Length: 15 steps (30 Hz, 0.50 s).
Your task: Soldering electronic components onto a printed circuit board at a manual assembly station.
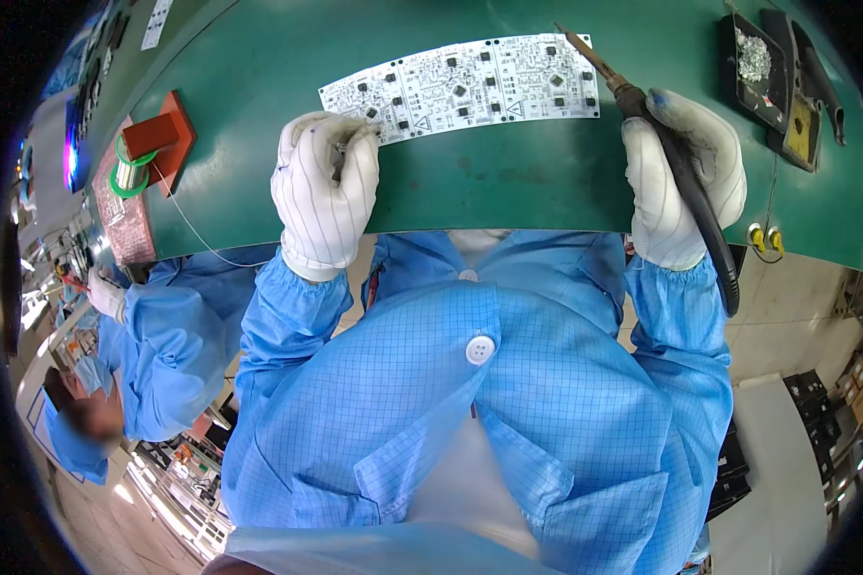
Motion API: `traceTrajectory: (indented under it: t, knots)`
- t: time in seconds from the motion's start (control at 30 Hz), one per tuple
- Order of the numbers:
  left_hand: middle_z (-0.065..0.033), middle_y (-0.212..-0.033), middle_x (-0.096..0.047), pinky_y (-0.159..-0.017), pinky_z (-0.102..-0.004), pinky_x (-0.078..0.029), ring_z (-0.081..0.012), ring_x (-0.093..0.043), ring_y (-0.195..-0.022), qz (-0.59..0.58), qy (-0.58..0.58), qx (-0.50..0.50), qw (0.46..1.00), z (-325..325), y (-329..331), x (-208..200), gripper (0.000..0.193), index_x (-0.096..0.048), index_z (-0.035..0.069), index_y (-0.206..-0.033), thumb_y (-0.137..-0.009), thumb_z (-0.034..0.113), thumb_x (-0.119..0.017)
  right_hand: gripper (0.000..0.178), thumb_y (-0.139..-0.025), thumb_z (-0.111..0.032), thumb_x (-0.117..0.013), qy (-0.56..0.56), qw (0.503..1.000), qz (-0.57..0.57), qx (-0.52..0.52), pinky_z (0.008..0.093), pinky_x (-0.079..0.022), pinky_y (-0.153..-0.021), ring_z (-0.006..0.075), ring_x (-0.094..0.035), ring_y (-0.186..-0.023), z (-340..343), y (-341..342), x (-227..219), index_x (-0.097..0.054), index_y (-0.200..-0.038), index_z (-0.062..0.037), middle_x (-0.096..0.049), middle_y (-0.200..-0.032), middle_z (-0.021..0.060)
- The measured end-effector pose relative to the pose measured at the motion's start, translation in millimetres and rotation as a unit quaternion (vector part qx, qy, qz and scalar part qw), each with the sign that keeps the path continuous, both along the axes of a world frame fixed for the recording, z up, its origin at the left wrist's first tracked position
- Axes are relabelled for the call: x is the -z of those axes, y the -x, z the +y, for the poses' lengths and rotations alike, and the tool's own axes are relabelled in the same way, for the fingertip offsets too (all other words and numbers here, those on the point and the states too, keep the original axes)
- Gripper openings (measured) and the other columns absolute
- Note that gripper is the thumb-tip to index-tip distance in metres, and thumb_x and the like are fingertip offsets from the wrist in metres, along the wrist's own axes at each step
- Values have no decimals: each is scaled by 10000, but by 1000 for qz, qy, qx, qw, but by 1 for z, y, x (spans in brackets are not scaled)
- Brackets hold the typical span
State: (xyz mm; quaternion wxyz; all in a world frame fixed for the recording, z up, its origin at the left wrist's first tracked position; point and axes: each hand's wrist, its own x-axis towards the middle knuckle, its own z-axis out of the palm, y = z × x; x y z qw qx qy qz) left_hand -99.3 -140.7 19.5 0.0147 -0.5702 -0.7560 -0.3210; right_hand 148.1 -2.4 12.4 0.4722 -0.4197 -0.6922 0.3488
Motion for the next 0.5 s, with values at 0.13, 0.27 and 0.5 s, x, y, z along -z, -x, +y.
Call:
traceTrajectory:
  t: [0.13, 0.27, 0.5]
  knots:
    - [-78, -952, -634, -620, -357, -540, -262, -645, -763, 8, 3, 14, 1000, 3, 1, -4, 140, -672, 128, -900, -784, 105, -748, 219, -831, 21, -643, 2, 1000, -30, 1, 298, -558, -774, 200, -686, -843, 2, -2, 0, -612, -1046, 47, -677, -965, 159]
    - [-84, -955, -633, -609, -363, -535, -270, -648, -747, 30, 16, 16, 999, 1, 0, -5, 123, -658, 98, -869, -777, 91, -739, 221, -835, 6, -651, 21, 999, -33, 0, 299, -557, -780, 198, -685, -842, 1, -1, 1, -611, -1048, 49, -678, -960, 160]
    - [-97, -862, -645, -576, -356, -524, -274, -637, -676, 54, -16, -20, 998, -5, 20, -5, 119, -650, 75, -771, -745, 92, -765, 218, -839, -5, -641, 4, 1000, -24, -8, 306, -557, -776, 196, -682, -833, 2, -2, 2, -611, -1050, 44, -676, -951, 160]
